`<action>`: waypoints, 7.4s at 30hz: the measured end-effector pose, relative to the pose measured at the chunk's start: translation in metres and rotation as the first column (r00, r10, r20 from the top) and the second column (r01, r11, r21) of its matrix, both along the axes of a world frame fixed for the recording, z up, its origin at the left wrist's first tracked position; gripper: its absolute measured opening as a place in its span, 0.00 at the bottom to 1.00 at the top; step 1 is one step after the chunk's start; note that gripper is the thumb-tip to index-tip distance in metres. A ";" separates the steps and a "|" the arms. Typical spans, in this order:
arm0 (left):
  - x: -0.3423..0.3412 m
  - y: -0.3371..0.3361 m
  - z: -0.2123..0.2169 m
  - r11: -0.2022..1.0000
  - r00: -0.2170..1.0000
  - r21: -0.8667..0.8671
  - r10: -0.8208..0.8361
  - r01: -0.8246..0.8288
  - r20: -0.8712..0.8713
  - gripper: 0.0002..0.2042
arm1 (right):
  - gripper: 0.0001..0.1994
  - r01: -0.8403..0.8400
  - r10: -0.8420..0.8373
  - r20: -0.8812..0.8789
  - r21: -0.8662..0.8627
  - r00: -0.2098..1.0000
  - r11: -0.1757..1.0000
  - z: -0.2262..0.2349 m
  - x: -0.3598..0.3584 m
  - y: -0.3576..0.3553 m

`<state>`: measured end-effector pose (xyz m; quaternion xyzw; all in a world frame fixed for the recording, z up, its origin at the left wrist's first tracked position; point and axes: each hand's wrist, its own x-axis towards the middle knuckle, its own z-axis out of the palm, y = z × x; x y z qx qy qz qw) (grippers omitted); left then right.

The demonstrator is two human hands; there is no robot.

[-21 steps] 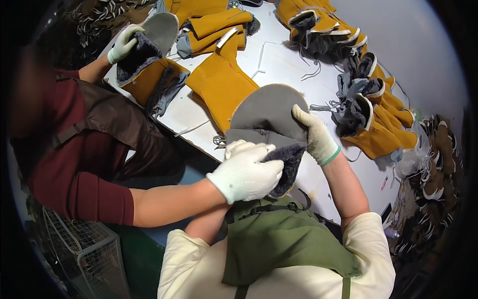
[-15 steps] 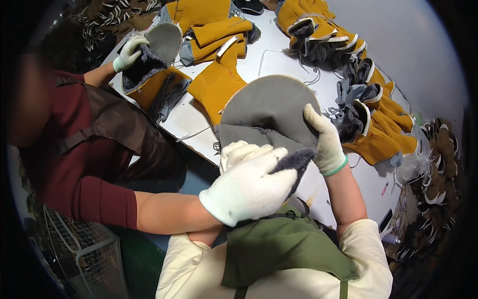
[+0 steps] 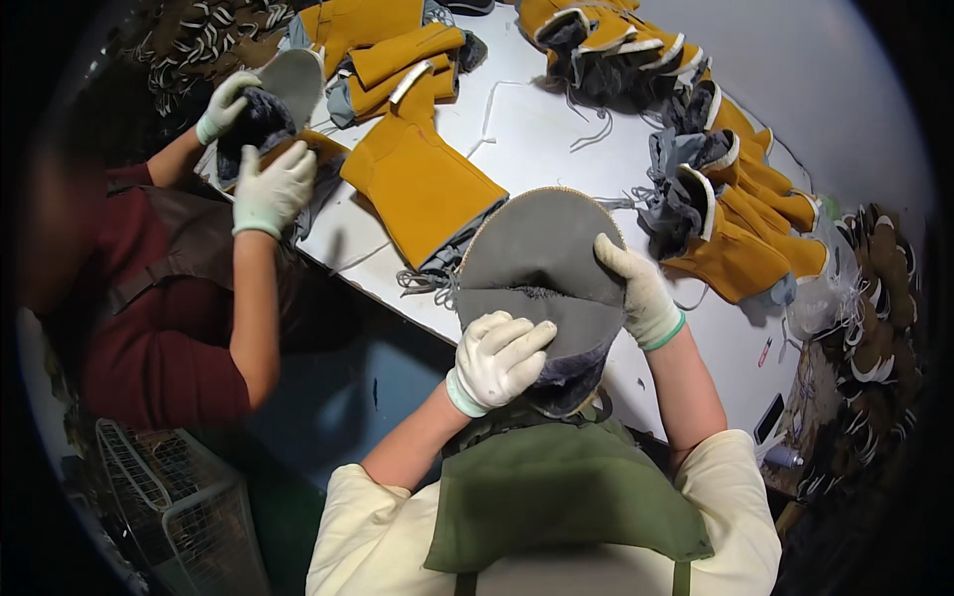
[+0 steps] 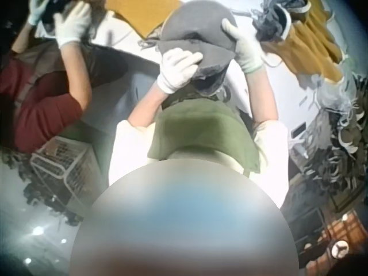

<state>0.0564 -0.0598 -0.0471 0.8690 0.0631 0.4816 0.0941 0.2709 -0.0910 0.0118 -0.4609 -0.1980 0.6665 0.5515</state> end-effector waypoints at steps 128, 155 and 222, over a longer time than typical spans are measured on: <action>0.129 0.050 0.074 0.507 0.589 -0.774 -0.514 -0.379 -0.624 0.28 | 0.21 0.113 0.120 -0.551 0.371 0.826 0.922 -0.127 0.014 -0.036; 0.191 0.002 0.040 0.068 0.808 -0.971 -0.543 -0.230 -0.229 0.19 | 0.24 0.275 -0.152 -0.434 0.237 0.888 0.932 -0.067 0.057 -0.179; 0.165 -0.077 0.080 0.643 0.951 -0.741 -0.309 0.195 -0.018 0.24 | 0.31 0.494 -0.415 -0.274 0.383 0.868 0.781 -0.065 0.136 -0.184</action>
